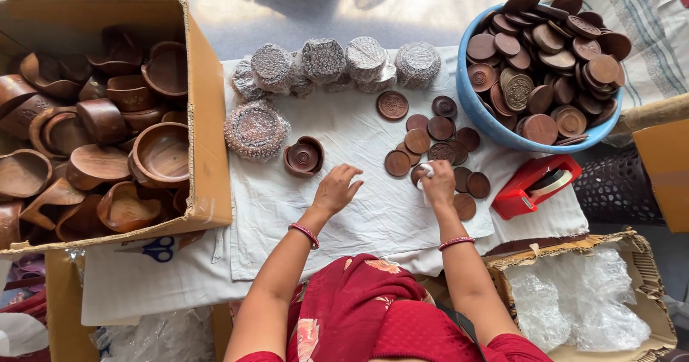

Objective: Cleaning and wiping small wooden bowls and lids with a white cloth.

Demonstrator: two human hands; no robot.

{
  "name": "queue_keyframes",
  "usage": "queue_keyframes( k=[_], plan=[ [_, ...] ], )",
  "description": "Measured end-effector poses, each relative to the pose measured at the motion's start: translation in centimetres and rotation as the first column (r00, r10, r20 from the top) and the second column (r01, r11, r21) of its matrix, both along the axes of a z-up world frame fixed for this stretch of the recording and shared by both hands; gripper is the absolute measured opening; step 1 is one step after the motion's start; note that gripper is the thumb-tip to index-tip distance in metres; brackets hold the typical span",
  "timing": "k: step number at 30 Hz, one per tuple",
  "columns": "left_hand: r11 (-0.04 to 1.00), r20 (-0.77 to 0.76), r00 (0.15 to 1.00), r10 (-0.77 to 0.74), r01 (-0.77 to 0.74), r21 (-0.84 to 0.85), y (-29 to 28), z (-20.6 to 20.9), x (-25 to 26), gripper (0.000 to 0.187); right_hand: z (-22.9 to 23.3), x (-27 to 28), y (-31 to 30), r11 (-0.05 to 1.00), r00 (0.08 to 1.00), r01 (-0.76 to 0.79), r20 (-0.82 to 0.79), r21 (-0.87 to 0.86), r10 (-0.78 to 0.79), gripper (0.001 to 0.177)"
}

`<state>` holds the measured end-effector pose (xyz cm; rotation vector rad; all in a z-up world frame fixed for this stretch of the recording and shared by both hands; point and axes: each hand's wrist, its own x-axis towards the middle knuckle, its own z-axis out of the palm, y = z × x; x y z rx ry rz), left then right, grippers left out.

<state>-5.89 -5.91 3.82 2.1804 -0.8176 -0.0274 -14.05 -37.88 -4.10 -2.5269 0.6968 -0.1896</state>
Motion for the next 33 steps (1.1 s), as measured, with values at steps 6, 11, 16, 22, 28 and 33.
queue_keyframes(
  k=[6,11,16,22,28,33],
  plan=[
    [1.000,-0.260,0.965,-0.005,0.011,0.018,-0.7,-2.3,0.0,0.026,0.1,3.9,-4.6,0.862,0.972,0.114,0.236,-0.494,0.007,0.080],
    [0.991,-0.571,0.821,-0.002,-0.075,-0.112,-2.0,-5.2,1.3,0.035,2.9,4.8,-2.5,0.869,0.988,-0.134,0.002,-0.477,0.153,0.074],
    [0.874,-0.920,0.270,-0.283,-0.322,-0.364,-2.3,-7.3,1.3,0.049,6.9,6.5,0.3,0.947,0.942,-0.147,-0.333,-0.285,0.046,0.045],
    [0.749,-0.875,-0.007,-0.485,-0.520,-0.411,-3.9,-10.8,0.9,0.064,4.2,7.9,4.9,0.956,0.965,-0.123,0.192,-0.265,0.178,0.023],
    [0.637,-0.829,-0.009,-0.559,-0.644,-0.423,-3.3,-9.2,1.3,0.078,5.3,7.0,10.8,0.908,0.800,-0.283,0.446,-0.310,0.402,0.032],
    [0.494,-0.761,-0.022,-0.649,-0.773,-0.399,-2.4,-7.1,0.5,0.075,4.8,2.2,15.3,0.604,0.538,-0.783,0.326,-0.148,0.778,0.071]
  ],
)
